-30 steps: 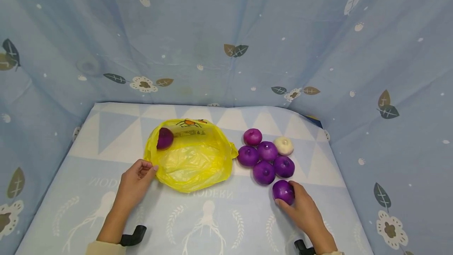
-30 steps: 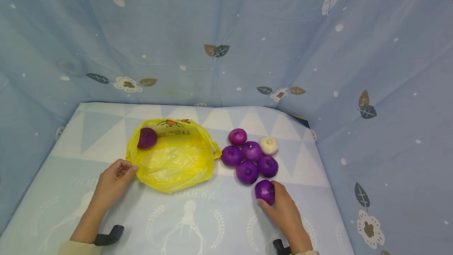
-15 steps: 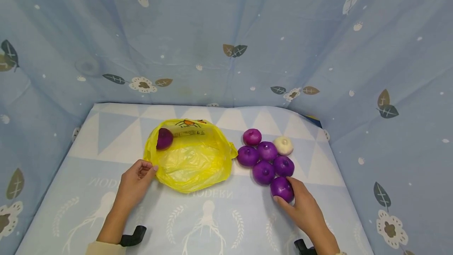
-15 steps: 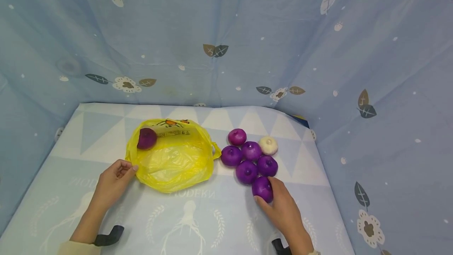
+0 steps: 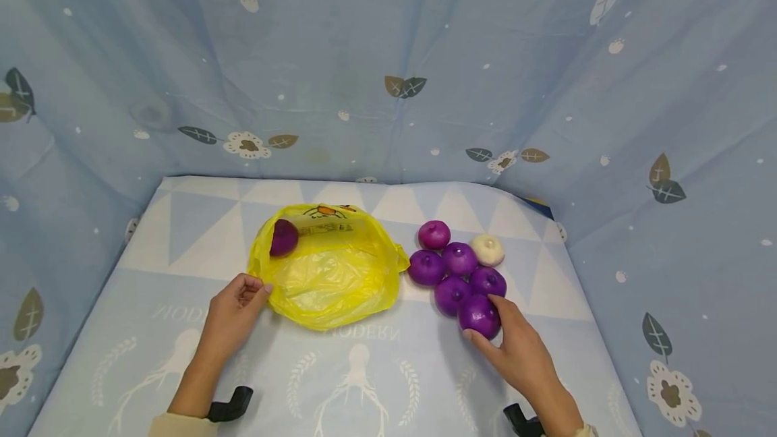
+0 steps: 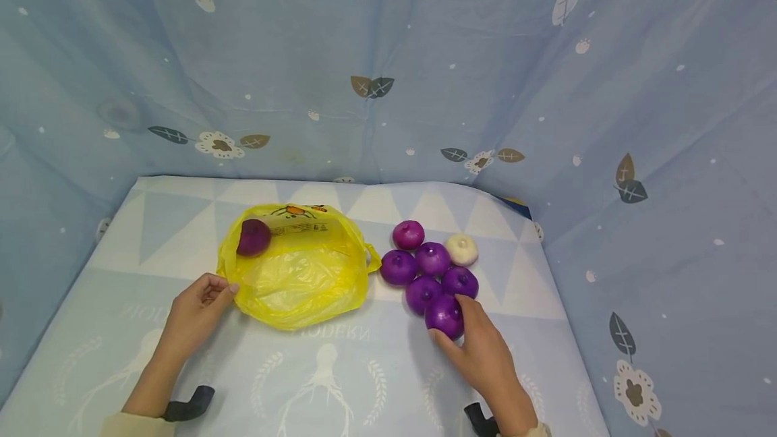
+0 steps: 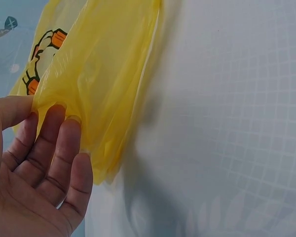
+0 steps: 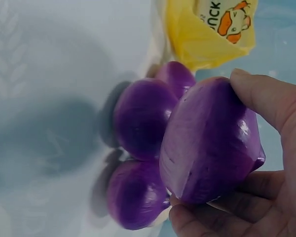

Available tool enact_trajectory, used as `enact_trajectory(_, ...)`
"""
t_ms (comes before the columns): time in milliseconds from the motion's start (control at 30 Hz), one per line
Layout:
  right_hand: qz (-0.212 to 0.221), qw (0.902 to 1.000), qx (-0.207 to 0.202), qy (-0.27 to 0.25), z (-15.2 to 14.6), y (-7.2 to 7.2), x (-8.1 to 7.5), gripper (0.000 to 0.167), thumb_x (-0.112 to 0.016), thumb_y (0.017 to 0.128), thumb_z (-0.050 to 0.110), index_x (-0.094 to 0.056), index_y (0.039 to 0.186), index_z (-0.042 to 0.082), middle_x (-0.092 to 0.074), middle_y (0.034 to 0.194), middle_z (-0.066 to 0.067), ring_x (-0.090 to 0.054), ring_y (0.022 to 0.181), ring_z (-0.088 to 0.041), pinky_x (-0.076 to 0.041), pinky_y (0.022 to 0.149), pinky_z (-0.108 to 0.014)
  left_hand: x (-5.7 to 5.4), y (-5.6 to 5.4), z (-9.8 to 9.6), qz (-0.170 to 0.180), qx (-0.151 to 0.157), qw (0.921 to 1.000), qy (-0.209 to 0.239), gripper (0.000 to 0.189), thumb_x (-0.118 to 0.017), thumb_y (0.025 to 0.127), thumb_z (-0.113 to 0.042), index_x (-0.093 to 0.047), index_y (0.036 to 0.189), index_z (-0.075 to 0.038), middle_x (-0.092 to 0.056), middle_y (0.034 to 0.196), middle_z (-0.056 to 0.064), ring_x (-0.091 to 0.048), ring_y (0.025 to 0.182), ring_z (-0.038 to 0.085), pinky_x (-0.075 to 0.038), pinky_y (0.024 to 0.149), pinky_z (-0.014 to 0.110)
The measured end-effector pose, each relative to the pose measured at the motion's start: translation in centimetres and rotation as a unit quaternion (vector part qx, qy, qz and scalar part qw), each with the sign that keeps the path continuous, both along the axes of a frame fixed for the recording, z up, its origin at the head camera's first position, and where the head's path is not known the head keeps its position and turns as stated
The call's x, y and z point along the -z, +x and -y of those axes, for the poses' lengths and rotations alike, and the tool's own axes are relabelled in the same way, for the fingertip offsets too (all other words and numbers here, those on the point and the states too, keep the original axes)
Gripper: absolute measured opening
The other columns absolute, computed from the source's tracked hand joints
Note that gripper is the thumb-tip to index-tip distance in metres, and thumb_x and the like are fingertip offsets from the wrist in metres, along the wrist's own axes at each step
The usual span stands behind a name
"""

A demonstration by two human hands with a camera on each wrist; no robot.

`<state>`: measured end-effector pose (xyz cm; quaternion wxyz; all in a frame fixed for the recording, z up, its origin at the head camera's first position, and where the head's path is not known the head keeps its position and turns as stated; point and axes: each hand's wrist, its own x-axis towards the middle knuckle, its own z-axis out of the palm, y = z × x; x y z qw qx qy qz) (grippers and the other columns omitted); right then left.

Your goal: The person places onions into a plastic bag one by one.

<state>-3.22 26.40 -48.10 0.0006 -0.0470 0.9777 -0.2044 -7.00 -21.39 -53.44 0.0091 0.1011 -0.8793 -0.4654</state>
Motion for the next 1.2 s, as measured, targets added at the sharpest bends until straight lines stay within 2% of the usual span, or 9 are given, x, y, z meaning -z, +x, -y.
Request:
enact_trajectory(200, -0.017, 0.9995, -0.028, 0.001, 0.7, -1.0, -0.9, 0.083, -0.083, 0.09, 0.045, -0.048, 0.148, -0.002, -0.056, 0.143, -0.024, -0.061, 0.126, -0.042, -0.053, 0.097, -0.059, -0.1, 0.1, 0.1, 0.018, -0.005, 0.9998, 0.001, 0.042, -0.064, 0.104, -0.047, -0.061, 0.108, -0.006, -0.064, 0.098, 0.01, -0.055, 0.087, 0.024, -0.048, 0.07, 0.024)
enact_trajectory(367, -0.028, 0.9978, -0.059, 0.01, 1.6, -1.6, -1.4, 0.082, -0.085, 0.089, 0.043, -0.048, 0.148, -0.001, -0.056, 0.145, -0.021, -0.061, 0.127, -0.039, -0.053, 0.098, -0.057, 0.0, 0.1, 0.1, 0.008, -0.002, 1.0, 0.0, 0.041, -0.064, 0.104, -0.047, -0.062, 0.108, -0.005, -0.066, 0.099, 0.011, -0.056, 0.087, 0.024, -0.048, 0.071, 0.023)
enact_trajectory(500, -0.027, 0.9964, -0.08, 0.011, 2.4, -2.1, -1.7, 0.081, -0.086, 0.088, 0.042, -0.049, 0.147, 0.001, -0.057, 0.144, -0.018, -0.062, 0.125, -0.037, -0.054, 0.098, -0.054, -0.1, 0.2, 0.1, 0.001, 0.002, 1.0, -0.006, 0.04, -0.064, 0.105, -0.045, -0.062, 0.108, -0.006, -0.066, 0.099, 0.01, -0.057, 0.087, 0.023, -0.049, 0.071, 0.023)
enact_trajectory(767, -0.026, 0.9933, -0.109, 0.03, 3.7, -2.7, -2.4, 0.084, -0.087, 0.086, 0.046, -0.05, 0.148, 0.003, -0.057, 0.146, -0.015, -0.058, 0.132, -0.033, -0.052, 0.102, -0.051, -0.5, 0.2, 0.1, 0.015, 0.025, 0.9996, 0.003, 0.039, -0.064, 0.104, -0.045, -0.061, 0.106, -0.006, -0.063, 0.094, 0.009, -0.054, 0.084, 0.023, -0.047, 0.068, 0.026)
enact_trajectory(1000, -0.033, 0.9873, -0.152, 0.035, 5.2, -3.6, -3.0, 0.084, -0.085, 0.087, 0.047, -0.05, 0.15, 0.004, -0.059, 0.145, -0.013, -0.06, 0.13, -0.031, -0.054, 0.1, -0.049, -0.6, 0.2, 0.0, 0.004, 0.023, 0.9997, 0.002, 0.038, -0.065, 0.105, -0.042, -0.062, 0.108, -0.005, -0.066, 0.098, 0.01, -0.057, 0.087, 0.023, -0.049, 0.071, 0.023)
enact_trajectory(1200, -0.05, 0.9799, -0.191, 0.029, 6.5, -4.3, -2.7, 0.081, -0.086, 0.087, 0.045, -0.052, 0.149, 0.005, -0.06, 0.144, -0.01, -0.061, 0.129, -0.027, -0.052, 0.103, -0.044, -0.8, 0.1, -0.2, -0.003, 0.025, 0.9997, 0.004, 0.036, -0.066, 0.104, -0.04, -0.063, 0.11, -0.005, -0.067, 0.101, 0.009, -0.059, 0.089, 0.022, -0.05, 0.074, 0.021)
